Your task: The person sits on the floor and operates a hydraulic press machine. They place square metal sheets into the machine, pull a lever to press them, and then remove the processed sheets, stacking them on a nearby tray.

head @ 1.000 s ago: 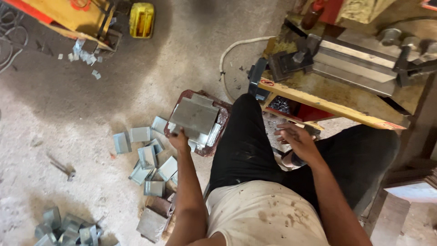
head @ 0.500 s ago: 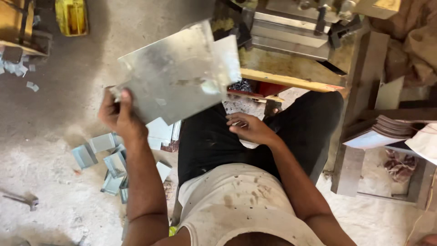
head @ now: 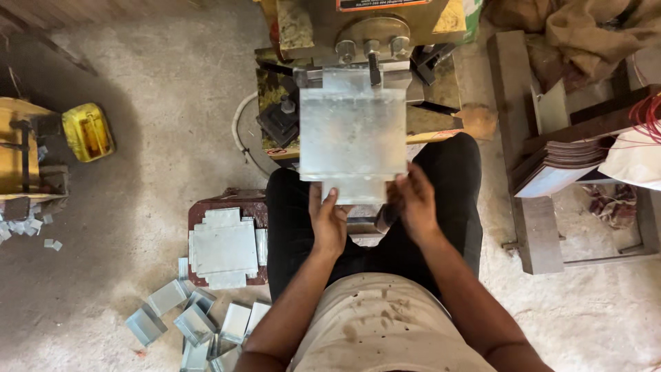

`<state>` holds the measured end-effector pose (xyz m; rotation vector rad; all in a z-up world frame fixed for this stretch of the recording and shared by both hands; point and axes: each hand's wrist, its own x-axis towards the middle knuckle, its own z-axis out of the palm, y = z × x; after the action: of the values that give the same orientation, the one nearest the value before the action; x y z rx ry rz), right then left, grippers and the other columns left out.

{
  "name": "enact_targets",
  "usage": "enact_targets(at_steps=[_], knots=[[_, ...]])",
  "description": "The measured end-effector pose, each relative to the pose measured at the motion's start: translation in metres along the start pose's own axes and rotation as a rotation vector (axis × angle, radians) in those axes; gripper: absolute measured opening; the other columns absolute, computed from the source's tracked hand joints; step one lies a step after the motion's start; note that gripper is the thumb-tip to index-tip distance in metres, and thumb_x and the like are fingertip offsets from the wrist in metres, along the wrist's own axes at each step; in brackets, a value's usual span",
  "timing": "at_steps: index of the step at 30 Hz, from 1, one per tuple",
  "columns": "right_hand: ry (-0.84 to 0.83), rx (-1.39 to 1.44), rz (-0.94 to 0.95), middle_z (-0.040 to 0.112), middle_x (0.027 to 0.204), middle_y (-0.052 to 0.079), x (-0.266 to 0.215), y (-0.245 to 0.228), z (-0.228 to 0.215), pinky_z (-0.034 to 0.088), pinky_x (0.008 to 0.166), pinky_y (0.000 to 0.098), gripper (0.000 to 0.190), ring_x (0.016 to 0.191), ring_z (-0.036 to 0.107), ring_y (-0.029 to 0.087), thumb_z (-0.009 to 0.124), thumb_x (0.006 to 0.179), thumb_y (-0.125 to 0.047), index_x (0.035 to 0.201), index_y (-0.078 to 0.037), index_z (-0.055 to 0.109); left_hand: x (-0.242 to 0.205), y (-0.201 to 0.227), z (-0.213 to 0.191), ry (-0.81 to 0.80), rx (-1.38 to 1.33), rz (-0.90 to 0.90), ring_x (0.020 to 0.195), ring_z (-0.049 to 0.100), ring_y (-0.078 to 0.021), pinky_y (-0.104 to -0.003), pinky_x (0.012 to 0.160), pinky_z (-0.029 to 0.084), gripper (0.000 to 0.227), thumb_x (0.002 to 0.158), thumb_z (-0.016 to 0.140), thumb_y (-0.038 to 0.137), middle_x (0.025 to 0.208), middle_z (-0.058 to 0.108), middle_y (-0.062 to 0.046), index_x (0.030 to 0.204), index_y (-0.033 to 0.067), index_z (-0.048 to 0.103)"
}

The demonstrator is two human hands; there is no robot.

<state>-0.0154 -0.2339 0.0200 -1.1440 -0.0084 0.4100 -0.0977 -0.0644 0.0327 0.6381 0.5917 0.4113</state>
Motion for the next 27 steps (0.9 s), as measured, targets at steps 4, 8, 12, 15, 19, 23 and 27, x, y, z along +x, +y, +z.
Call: enact_targets(at_steps=[4,8,12,15,19,23,27], knots=[[0.034,-0.011,-0.026,0.069,0.091,0.01,0.015,-0.021,-0.005,0.053,0.067,0.0266,0.037,0.073,0.063,0.014,0.054,0.107,-0.014,0.139,0.005,0.05,0.024,0.021,-0.004,0.014,0.12,-0.002,0.106,0.065,-0.0167,-0.034,0.087,0.056,0.041,0.104,0.051,0.031,0.116,0.067,-0.006,0.133,0.0016,0.054],[0.039,0.031,-0.032,0.068,0.089,0.01,0.012,-0.027,-0.001,0.052,0.065,0.0263,0.036,0.071,0.062,0.014,0.054,0.108,-0.011,0.139,0.005,0.049,0.048,0.034,-0.009,-0.123,0.428,0.103,0.054,0.038,-0.0087,-0.025,0.048,0.033,0.037,0.112,0.058,0.024,0.066,0.046,-0.002,0.13,-0.009,0.061],[0.067,0.128,-0.133,0.063,0.085,0.005,0.026,-0.029,0.001,0.056,0.072,0.0257,0.048,0.074,0.061,0.011,0.055,0.105,-0.005,0.152,-0.001,0.044,0.064,0.049,0.003,-0.203,0.451,0.036,0.047,0.039,-0.0063,-0.024,0.044,0.032,0.039,0.105,0.054,0.018,0.058,0.048,0.002,0.138,-0.0039,0.058],[0.128,0.099,-0.102,0.066,0.086,0.005,0.038,-0.041,0.0,0.054,0.072,0.0241,0.05,0.076,0.062,0.011,0.053,0.103,-0.003,0.152,-0.004,0.042,0.067,0.049,0.01,-0.235,0.424,0.014,0.047,0.039,-0.0071,-0.025,0.044,0.032,0.039,0.104,0.055,0.015,0.058,0.048,0.001,0.137,-0.0043,0.058],[0.08,0.153,-0.1,0.063,0.091,0.002,0.036,-0.052,-0.001,0.058,0.081,0.0258,0.052,0.082,0.063,0.01,0.053,0.104,-0.001,0.155,0.0,0.046,0.065,0.043,0.007,-0.248,0.349,-0.01,0.047,0.041,-0.0087,-0.026,0.045,0.034,0.035,0.105,0.054,0.013,0.058,0.048,0.0,0.133,-0.0075,0.06],[0.079,0.072,-0.097,0.066,0.087,0.007,0.043,-0.055,-0.001,0.057,0.07,0.0275,0.049,0.075,0.066,0.014,0.05,0.103,-0.003,0.152,0.001,0.047,0.075,0.042,0.008,-0.249,0.35,0.005,0.05,0.041,-0.0079,-0.025,0.047,0.034,0.034,0.105,0.054,0.01,0.06,0.048,0.0,0.134,-0.0058,0.06],[0.117,0.011,-0.089,0.066,0.086,0.007,0.045,-0.056,0.0,0.054,0.067,0.0259,0.05,0.073,0.065,0.013,0.052,0.104,-0.004,0.154,0.002,0.049,0.072,0.048,0.013,-0.199,0.293,-0.071,0.053,0.046,-0.0091,-0.026,0.049,0.036,0.036,0.104,0.052,0.014,0.066,0.055,-0.001,0.134,-0.0043,0.06]])
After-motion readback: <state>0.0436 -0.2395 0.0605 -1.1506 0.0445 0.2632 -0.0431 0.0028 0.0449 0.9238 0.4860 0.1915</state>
